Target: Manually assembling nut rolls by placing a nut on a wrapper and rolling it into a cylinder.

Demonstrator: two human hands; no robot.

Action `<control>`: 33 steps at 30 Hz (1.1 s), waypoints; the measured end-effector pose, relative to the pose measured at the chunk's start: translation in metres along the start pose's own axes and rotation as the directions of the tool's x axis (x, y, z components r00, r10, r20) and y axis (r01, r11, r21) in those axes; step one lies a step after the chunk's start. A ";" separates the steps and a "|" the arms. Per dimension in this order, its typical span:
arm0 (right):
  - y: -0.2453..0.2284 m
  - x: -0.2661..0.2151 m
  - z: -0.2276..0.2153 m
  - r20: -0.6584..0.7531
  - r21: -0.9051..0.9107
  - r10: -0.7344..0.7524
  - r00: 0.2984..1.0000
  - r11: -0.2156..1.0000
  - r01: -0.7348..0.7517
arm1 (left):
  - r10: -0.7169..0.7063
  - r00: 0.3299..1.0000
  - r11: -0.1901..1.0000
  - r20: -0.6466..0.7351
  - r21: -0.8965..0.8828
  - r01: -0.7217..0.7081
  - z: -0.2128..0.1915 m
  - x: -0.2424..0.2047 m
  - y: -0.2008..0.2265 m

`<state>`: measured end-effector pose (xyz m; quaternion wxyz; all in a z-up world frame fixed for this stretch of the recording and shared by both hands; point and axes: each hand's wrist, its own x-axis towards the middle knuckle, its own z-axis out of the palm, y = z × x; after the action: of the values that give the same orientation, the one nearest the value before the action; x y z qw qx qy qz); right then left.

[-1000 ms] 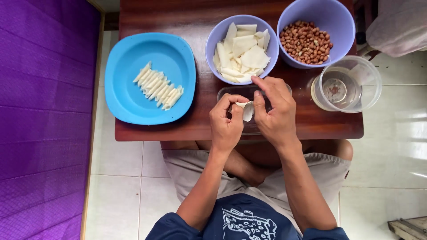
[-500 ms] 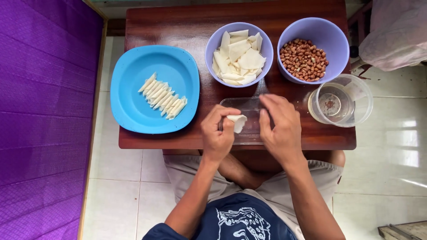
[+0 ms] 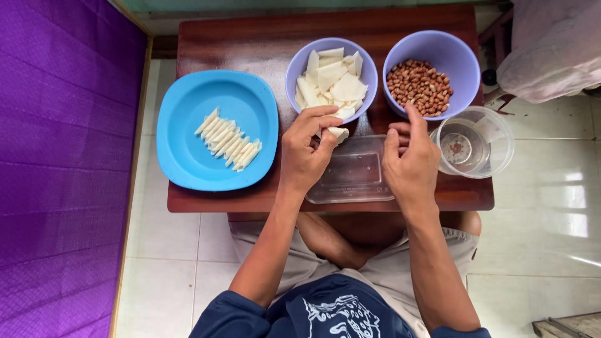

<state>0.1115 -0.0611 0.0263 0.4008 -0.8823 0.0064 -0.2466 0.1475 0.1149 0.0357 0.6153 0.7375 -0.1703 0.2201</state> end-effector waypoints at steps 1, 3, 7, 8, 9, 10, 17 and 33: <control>0.005 0.004 0.002 -0.009 -0.001 -0.005 1.000 1.000 0.005 | 0.010 1.000 1.000 0.001 -0.003 -0.010 0.002 0.001 -0.005; 0.015 0.011 0.008 -0.036 -0.107 -0.055 0.998 0.993 0.051 | -0.018 1.000 0.999 -0.005 0.032 0.019 0.004 0.000 -0.015; 0.016 0.019 0.010 -0.027 -0.146 -0.059 0.998 0.988 0.054 | -0.066 0.998 0.998 -0.017 0.010 0.066 0.004 0.004 -0.025; 0.015 0.021 0.009 -0.020 -0.135 -0.064 0.998 0.989 0.061 | -0.093 0.996 0.996 -0.011 -0.004 0.093 0.004 0.005 -0.027; 0.013 0.022 0.009 -0.013 -0.124 -0.069 0.998 0.990 0.067 | -0.121 0.993 0.993 -0.004 -0.018 0.121 0.004 0.006 -0.028; 0.010 0.022 0.008 -0.012 -0.122 -0.071 0.997 0.990 0.069 | -0.120 0.993 0.993 -0.006 -0.016 0.120 0.004 0.005 -0.026; -0.010 -0.010 0.005 0.062 0.258 -0.006 0.998 0.966 -0.010 | -0.262 0.964 0.950 0.057 -0.164 0.267 0.003 -0.021 -0.004; 0.018 -0.040 0.034 0.204 0.602 0.172 0.964 0.754 -0.262 | -0.365 0.910 0.901 0.199 -0.171 0.399 0.006 -0.064 -0.040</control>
<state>0.0941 -0.0410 -0.0227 0.6952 -0.7078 -0.0003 -0.1257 0.1147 0.1149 -0.0329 0.7043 0.7035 -0.0938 0.0151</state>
